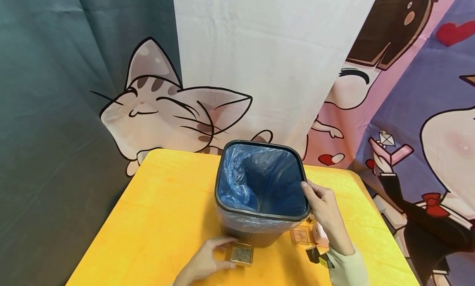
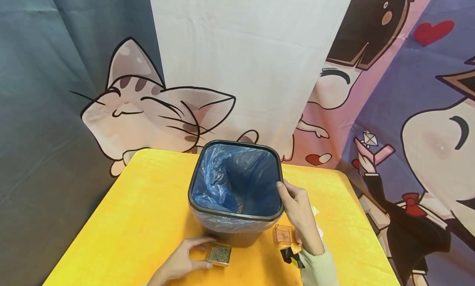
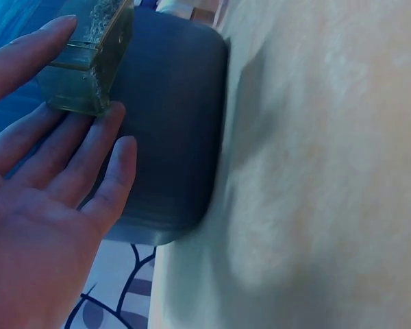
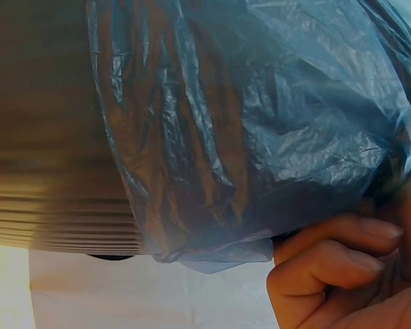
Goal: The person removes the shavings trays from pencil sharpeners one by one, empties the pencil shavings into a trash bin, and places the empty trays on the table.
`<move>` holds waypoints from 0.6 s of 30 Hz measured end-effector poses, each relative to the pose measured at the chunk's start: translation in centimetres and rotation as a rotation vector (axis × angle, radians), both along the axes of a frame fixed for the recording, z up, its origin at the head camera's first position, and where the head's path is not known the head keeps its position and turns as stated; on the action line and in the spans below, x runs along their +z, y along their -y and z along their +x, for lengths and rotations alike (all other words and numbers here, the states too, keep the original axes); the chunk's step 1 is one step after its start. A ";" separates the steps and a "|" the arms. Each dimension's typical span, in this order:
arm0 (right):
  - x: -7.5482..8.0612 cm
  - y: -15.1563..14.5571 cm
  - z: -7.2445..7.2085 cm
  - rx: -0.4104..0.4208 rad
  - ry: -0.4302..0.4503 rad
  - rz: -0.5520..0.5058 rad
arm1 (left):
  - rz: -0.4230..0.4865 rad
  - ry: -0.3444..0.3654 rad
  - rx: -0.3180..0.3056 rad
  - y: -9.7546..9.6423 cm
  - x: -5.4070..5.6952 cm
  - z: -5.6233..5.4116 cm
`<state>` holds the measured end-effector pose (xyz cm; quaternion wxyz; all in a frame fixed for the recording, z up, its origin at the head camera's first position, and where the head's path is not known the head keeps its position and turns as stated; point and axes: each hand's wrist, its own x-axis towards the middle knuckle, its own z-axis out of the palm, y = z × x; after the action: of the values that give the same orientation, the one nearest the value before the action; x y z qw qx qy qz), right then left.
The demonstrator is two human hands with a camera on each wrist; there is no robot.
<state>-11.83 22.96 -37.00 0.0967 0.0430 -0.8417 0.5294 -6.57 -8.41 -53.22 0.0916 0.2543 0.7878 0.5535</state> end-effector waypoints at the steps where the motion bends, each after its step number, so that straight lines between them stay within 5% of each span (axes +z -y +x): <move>1: 0.0 0.0 0.0 0.000 -0.001 -0.001 | -0.002 0.009 0.001 0.2 0.0 -0.1; 18: 0.2 0.3 0.2 0.001 0.008 -0.053 | -0.027 -0.021 -0.010 1.2 0.3 -0.3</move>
<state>-11.63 22.70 -36.83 0.0940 0.0386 -0.8278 0.5517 -6.90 -9.58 -52.96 0.0895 0.2627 0.7950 0.5394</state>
